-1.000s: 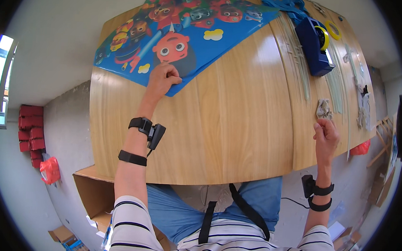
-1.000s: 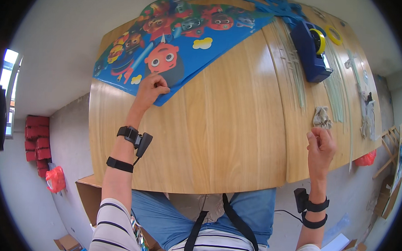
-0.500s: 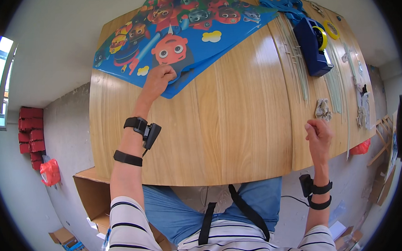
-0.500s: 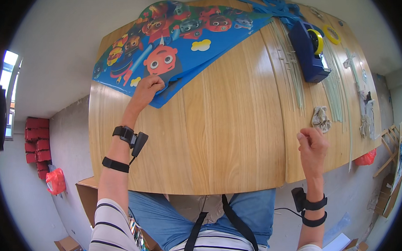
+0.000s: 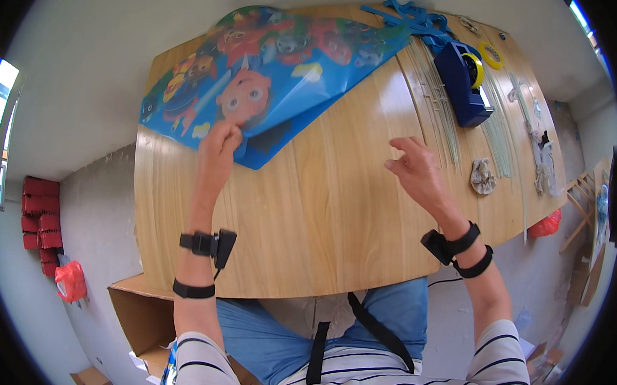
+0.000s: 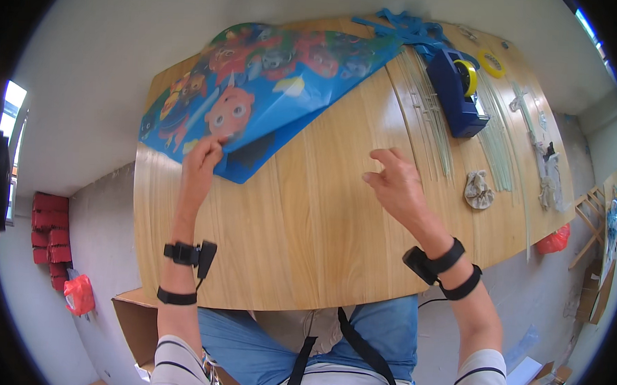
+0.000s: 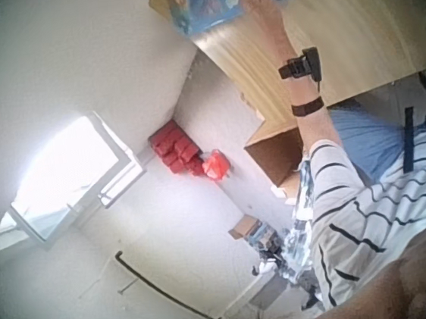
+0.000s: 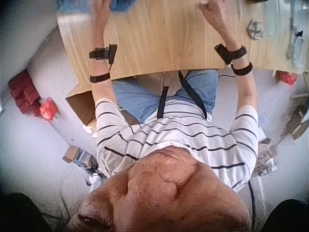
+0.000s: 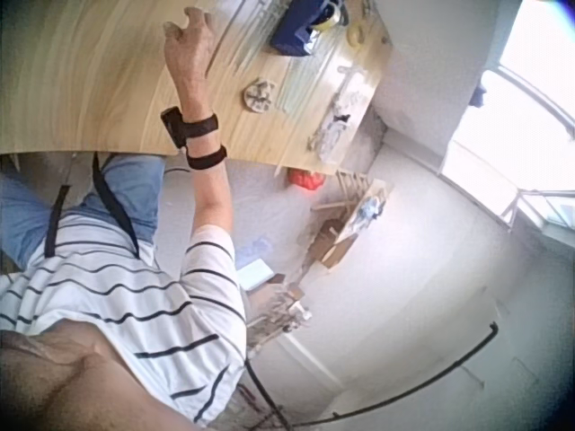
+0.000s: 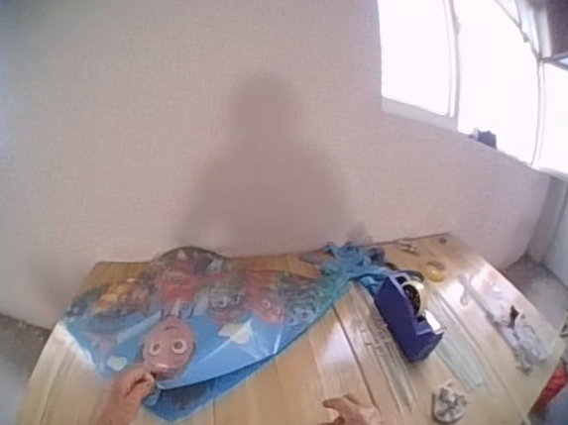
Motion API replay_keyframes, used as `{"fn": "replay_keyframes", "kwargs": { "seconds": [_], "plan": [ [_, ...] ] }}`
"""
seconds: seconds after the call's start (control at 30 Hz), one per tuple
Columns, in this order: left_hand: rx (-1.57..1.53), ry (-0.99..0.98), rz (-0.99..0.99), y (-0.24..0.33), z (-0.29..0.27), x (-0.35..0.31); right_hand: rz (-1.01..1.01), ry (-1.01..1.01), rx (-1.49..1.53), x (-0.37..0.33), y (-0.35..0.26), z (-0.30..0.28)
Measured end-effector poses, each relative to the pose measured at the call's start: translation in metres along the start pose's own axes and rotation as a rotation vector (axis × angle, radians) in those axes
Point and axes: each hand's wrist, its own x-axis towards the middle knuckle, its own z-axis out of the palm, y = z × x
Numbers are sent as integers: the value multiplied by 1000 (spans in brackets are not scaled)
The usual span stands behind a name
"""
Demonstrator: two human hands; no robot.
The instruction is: Assembling a toy kite by attaching its parts and strings on a workshop table.
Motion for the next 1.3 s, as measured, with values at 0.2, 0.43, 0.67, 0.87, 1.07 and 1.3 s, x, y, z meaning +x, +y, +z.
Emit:
{"fn": "replay_keyframes", "kwargs": {
  "seconds": [0.2,0.43,0.67,0.87,1.07,1.3],
  "plan": [
    [-72,-184,-187,1,-24,-82,-285,59,-272,27,-2,47],
    [-9,-406,-237,7,-60,-153,-474,-109,-682,30,2,78],
    [479,-294,-347,21,-93,-164,-435,-134,-732,-69,-9,78],
    [653,-183,-152,48,6,-149,-404,-350,-629,-208,-58,76],
    [715,-165,-132,46,77,-175,-440,-160,-560,-164,-58,60],
    [634,-311,-90,4,38,-124,-383,-235,-764,-157,-20,72]
  ]
}}
